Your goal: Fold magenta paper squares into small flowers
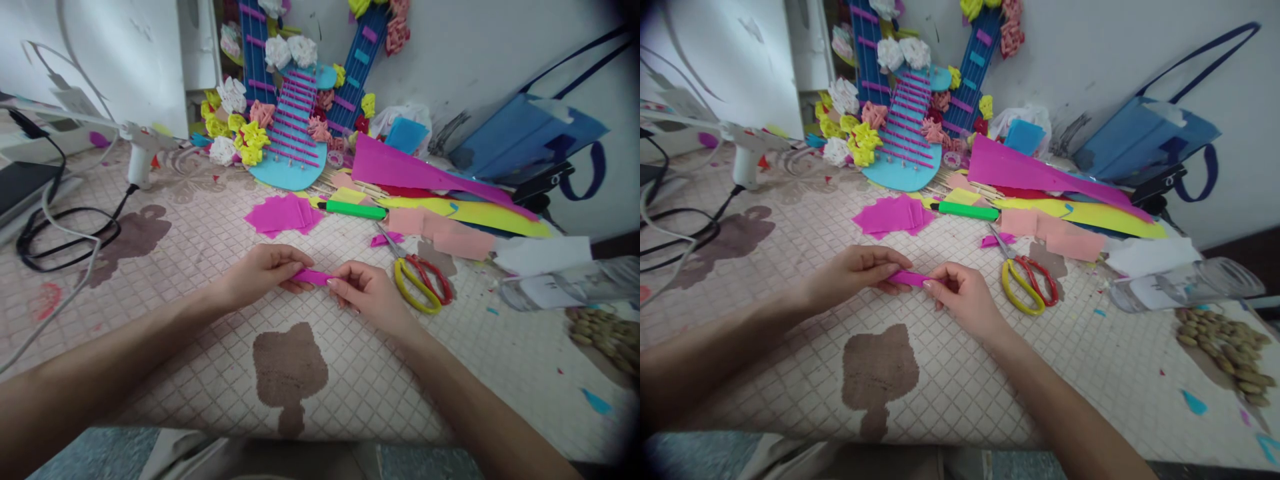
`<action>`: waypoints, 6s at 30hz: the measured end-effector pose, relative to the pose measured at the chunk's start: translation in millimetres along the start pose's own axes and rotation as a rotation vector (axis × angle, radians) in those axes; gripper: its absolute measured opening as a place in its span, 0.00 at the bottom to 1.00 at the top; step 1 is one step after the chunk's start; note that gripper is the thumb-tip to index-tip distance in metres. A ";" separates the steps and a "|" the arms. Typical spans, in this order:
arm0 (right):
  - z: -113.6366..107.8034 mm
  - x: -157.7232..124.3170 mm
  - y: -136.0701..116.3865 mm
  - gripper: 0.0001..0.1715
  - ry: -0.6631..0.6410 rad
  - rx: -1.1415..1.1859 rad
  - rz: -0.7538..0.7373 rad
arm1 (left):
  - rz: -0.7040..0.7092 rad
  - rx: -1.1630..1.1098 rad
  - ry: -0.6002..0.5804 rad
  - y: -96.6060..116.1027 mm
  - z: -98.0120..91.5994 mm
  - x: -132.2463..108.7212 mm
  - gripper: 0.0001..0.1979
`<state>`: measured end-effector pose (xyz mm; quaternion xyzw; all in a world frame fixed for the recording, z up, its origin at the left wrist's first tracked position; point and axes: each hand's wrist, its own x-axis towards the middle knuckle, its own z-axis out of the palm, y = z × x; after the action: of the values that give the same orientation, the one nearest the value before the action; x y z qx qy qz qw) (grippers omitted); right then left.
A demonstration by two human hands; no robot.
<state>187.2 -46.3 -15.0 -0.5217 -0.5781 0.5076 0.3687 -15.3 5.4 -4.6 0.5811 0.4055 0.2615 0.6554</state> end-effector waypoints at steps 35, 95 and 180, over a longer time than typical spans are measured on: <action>-22.3 -0.9 -1.3 0.12 -0.015 -0.081 -0.016 | 0.322 0.638 -0.026 14.5 4.0 22.4 0.06; -109.0 -39.9 30.0 0.19 0.413 -1.135 0.073 | 0.334 0.912 0.252 12.2 100.2 138.3 0.06; -10.6 0.1 13.2 0.06 -0.066 -0.595 -0.521 | 0.722 1.079 -0.071 -12.3 -10.6 9.7 0.03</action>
<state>200.4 -44.9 -25.6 -0.4251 -0.8244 0.2239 0.2991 -20.6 16.7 -18.7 0.9368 0.2371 0.2053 0.1552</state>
